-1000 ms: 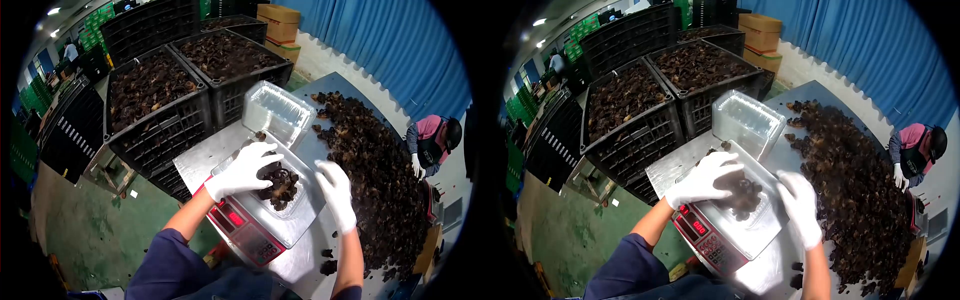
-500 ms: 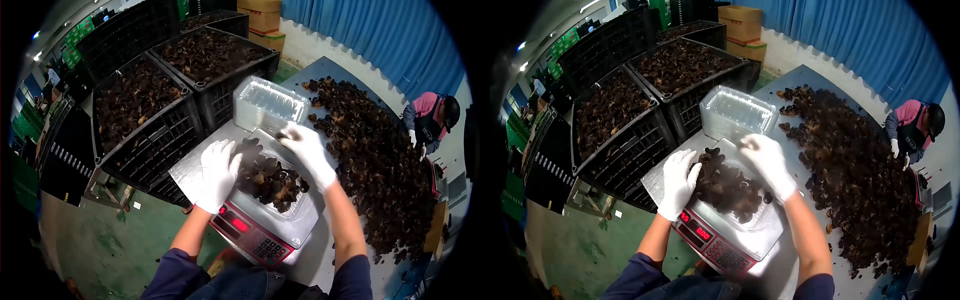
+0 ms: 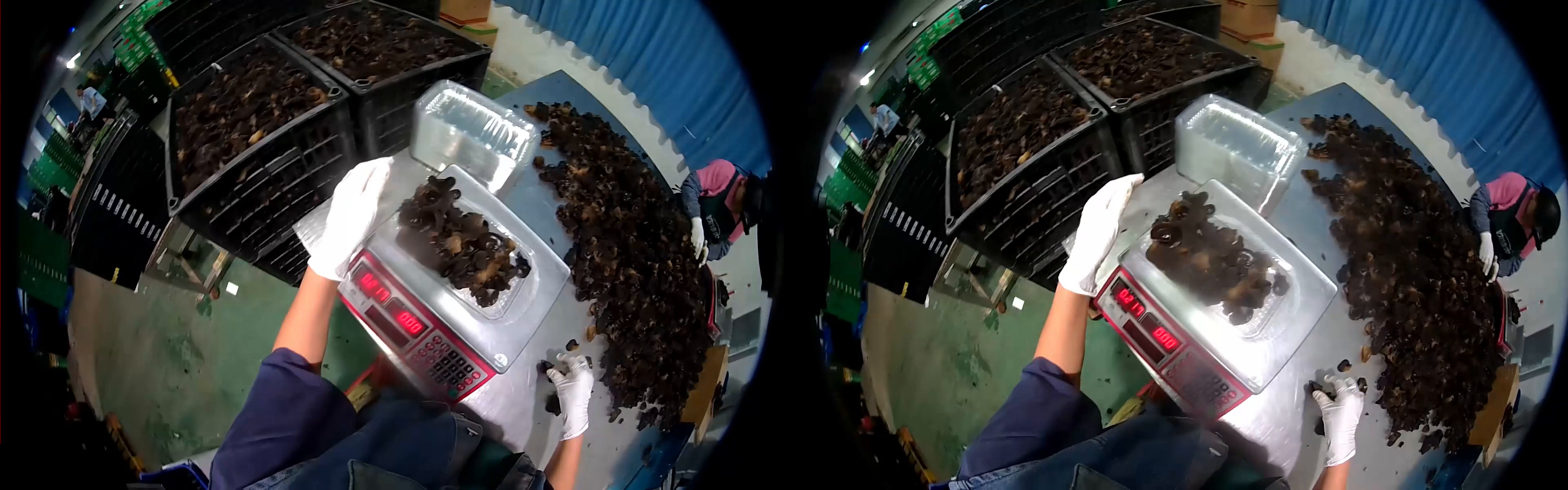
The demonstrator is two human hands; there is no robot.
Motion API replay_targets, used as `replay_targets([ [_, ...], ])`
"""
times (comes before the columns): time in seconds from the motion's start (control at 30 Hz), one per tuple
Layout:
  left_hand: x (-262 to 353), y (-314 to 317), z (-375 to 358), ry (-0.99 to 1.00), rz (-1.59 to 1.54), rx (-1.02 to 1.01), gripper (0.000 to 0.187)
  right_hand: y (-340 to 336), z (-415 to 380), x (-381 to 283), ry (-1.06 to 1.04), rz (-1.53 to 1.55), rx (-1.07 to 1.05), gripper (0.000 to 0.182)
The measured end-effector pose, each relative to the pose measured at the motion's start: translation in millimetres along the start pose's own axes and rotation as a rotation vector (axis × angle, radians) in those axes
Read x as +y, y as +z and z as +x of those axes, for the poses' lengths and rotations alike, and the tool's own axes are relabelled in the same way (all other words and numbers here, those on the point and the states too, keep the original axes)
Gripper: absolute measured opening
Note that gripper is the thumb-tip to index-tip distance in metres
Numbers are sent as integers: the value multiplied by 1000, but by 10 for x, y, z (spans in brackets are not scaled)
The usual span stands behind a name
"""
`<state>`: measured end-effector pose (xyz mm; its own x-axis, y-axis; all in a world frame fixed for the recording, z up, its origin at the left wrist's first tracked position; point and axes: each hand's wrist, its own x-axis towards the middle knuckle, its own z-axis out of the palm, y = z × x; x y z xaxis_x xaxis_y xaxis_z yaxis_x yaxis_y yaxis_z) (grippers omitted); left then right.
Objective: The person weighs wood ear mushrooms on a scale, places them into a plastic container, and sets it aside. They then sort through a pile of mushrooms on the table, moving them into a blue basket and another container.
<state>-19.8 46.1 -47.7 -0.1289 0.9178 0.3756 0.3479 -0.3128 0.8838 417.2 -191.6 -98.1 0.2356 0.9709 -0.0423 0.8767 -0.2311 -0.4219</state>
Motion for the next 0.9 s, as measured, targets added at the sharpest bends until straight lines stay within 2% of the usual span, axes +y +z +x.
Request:
replay_targets([
  [0.07,-36,-65,47,-34,19,-56,36,-49,113,-218,-92,89,103,37],
  [0.1,176,-56,44,-193,-64,-75,37,-71,194,-348,-113,139,123,38],
  [0.17,62,23,56,-200,-77,-69,39,-82,343,-570,-137,188,147,39],
  [0.23,-20,74,45,-137,0,-95,43,-53,476,-777,-285,192,337,43],
  [0.27,-35,102,40,-120,34,-135,44,-73,500,-880,-228,260,271,47],
  [0.4,61,285,-111,-157,42,-233,47,49,561,-1120,-145,507,247,56],
  [0.47,64,386,-183,-89,204,-170,48,228,612,-1013,-97,686,224,58],
  [0.5,97,445,-201,-117,186,-185,47,234,586,-1028,-86,677,211,60],
  [0.53,63,506,-266,-38,193,-185,40,252,565,-1000,-53,650,182,60],
  [0.6,210,628,-380,-83,149,-252,40,265,494,-950,11,781,140,60],
  [0.63,292,676,-405,-36,37,-357,42,284,468,-895,31,855,112,58],
  [0.67,369,716,-433,8,-75,-457,43,251,436,-851,-10,745,112,58],
  [0.7,551,765,-566,-65,215,-344,45,191,390,-855,27,781,119,58],
  [0.73,742,746,-536,-95,308,-471,49,143,352,-871,59,820,125,57],
  [0.8,537,881,-593,359,505,-252,52,116,285,-782,42,809,160,57],
  [0.83,501,914,-562,365,504,-252,52,99,253,-728,19,793,189,56],
  [0.9,715,934,-400,395,464,-412,59,30,177,-627,-11,731,207,56],
])
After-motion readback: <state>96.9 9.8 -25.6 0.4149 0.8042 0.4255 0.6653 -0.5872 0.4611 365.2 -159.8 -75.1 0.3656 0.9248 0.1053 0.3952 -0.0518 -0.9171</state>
